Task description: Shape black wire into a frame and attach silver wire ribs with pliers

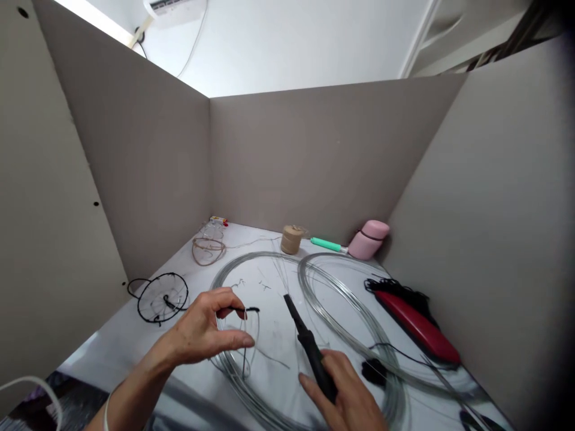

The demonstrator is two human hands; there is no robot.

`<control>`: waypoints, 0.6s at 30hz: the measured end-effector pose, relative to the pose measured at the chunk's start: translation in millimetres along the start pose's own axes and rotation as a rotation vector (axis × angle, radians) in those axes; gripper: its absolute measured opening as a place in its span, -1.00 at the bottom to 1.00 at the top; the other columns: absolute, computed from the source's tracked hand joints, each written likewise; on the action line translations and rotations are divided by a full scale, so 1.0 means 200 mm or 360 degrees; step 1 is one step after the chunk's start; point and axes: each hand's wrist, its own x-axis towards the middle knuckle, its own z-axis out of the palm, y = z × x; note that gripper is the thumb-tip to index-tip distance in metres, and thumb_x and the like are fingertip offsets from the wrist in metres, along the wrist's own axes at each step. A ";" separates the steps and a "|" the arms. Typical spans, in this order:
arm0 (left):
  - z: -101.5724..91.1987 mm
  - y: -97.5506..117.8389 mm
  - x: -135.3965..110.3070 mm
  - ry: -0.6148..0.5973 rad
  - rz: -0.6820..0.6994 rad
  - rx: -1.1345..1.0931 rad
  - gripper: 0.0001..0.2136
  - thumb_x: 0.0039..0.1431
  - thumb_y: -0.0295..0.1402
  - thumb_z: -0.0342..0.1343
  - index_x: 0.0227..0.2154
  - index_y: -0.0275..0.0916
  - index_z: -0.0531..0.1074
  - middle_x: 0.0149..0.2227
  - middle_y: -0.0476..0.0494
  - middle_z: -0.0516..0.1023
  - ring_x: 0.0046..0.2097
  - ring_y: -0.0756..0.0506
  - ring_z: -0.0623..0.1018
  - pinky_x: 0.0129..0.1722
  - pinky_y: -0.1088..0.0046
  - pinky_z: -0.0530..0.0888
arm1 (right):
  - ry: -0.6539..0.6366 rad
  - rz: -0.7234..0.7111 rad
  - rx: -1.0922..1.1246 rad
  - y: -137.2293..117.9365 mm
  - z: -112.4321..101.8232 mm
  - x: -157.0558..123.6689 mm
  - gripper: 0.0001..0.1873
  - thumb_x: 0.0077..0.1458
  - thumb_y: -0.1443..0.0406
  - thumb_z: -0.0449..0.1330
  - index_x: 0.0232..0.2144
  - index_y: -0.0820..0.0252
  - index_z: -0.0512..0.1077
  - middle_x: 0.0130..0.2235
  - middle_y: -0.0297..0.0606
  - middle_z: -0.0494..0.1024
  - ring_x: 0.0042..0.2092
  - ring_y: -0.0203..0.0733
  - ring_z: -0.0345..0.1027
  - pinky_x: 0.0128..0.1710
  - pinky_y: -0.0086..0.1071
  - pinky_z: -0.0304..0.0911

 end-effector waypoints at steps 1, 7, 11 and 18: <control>-0.01 0.00 0.00 0.0039 0.0003 0.0031 -0.82 -0.18 -0.37 0.28 -0.47 -0.27 0.43 -0.52 0.05 0.28 -0.42 0.00 0.25 -0.40 0.46 0.22 | 0.0033 -0.0011 -0.0218 0.04 0.02 0.04 -0.79 -0.05 0.13 0.13 -0.47 0.17 0.35 -0.39 -0.19 0.43 -0.31 -0.08 0.38 -0.34 -0.28 0.33; -0.02 0.01 -0.02 0.0050 0.0079 0.0132 -0.85 -0.21 -0.50 0.27 -0.52 -0.27 0.43 -0.56 0.08 0.23 -0.42 0.01 0.28 -0.33 0.43 0.22 | -0.0035 -0.0211 -0.1168 0.25 0.13 0.16 -0.85 0.01 0.26 0.12 -0.51 0.22 0.37 -0.40 -0.11 0.43 -0.32 0.03 0.38 -0.46 -0.23 0.29; -0.01 0.01 -0.02 0.0009 0.0136 0.0097 -0.84 -0.25 -0.54 0.26 -0.54 -0.27 0.42 -0.56 0.09 0.24 -0.42 0.01 0.28 -0.30 0.41 0.21 | 0.0015 -0.0382 -0.1308 0.28 0.16 0.15 -0.86 0.01 0.29 0.12 -0.55 0.19 0.37 -0.45 -0.15 0.44 -0.38 -0.01 0.38 -0.51 -0.26 0.25; 0.00 0.06 -0.02 -0.0181 0.0262 -0.0136 -0.84 -0.24 -0.45 0.29 -0.57 -0.28 0.40 -0.60 0.11 0.20 -0.47 0.04 0.25 -0.35 0.44 0.20 | 0.0533 -0.0931 -0.0267 -0.22 -0.08 0.13 -0.70 0.10 0.23 0.06 -0.11 0.22 0.29 -0.14 -0.07 0.46 -0.09 -0.06 0.34 -0.15 -0.20 0.29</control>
